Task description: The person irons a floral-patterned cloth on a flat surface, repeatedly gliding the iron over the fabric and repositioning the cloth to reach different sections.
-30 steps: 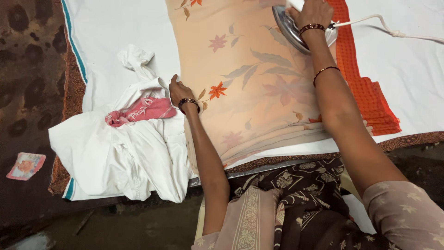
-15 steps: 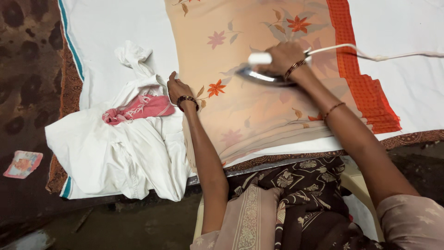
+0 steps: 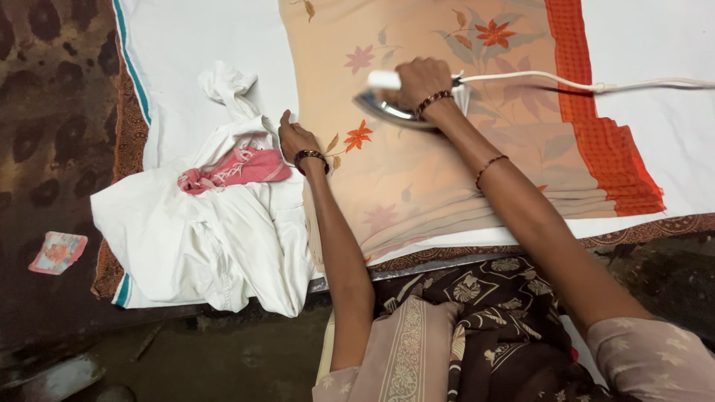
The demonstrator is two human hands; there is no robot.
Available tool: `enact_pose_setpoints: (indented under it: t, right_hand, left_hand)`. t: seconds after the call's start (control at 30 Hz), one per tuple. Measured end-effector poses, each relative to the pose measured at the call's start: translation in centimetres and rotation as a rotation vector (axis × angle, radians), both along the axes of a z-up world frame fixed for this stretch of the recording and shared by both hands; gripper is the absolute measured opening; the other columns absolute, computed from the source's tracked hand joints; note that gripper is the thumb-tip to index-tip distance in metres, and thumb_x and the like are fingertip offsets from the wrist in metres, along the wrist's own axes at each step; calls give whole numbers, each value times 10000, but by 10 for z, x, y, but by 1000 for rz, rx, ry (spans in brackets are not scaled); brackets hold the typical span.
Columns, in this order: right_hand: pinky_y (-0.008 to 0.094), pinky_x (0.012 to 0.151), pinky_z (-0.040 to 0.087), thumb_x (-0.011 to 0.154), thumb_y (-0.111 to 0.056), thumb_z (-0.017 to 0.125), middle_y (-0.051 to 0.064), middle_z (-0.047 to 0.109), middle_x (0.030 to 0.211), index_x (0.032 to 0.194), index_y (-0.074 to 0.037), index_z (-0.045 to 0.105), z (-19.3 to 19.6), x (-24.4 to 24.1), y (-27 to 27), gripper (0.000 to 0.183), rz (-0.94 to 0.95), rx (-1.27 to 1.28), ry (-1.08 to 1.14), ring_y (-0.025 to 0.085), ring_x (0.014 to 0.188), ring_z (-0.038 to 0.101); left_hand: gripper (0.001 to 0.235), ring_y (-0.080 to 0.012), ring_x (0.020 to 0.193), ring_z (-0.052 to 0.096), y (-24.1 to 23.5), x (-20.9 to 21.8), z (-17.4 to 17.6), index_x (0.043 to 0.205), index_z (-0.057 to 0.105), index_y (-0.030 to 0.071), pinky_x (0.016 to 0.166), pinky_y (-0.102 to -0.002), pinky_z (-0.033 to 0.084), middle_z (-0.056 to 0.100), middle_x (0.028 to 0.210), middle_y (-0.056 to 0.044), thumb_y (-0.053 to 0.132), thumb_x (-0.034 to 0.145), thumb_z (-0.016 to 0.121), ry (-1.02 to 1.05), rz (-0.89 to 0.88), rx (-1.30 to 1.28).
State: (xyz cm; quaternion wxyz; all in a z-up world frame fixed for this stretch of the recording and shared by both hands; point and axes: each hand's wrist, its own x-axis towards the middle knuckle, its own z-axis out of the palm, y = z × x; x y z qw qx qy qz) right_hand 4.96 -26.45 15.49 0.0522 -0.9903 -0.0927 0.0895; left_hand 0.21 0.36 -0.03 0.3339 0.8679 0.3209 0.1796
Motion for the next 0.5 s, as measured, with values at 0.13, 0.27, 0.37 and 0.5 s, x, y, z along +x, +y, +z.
enact_pose_setpoints:
  t: [0.13,0.27,0.37,0.5]
  right_hand:
    - [407,536,477,715,-829,687,123,708,657,894,-163,782,0,-27,13,697,279,11,10,289,622,685]
    - [418,512,460,766,-822,666,123,697,631,894,-150,767,-3,-22,26,692,212,63,-73,276,589,671]
    - [390,575,470,830,-815,652,105,701,709,842,-122,770,-6,-7,40,703,32,31,-27,259,642,677]
    - [407,524,474,771,-798,654,98,697,654,849,-139,758,-3,-8,57,672,138,57,18,256,598,675]
  left_hand:
    - [393,-296,901,703,1,1,0,1303,624,232,765,-454,531,734,1019,-84,81,942,592,2,24,13]
    - [403,-292,901,710,1,1,-2,1313,624,214,776,-452,537,740,1005,-81,78,937,579,-40,31,2]
    - [368,-278,914,731,2,2,-3,1316,617,184,766,-440,550,747,1049,-76,128,962,532,-87,28,-46]
    - [342,-290,947,739,6,5,-7,1334,619,135,806,-419,563,760,1096,-101,259,1035,510,-143,26,-136]
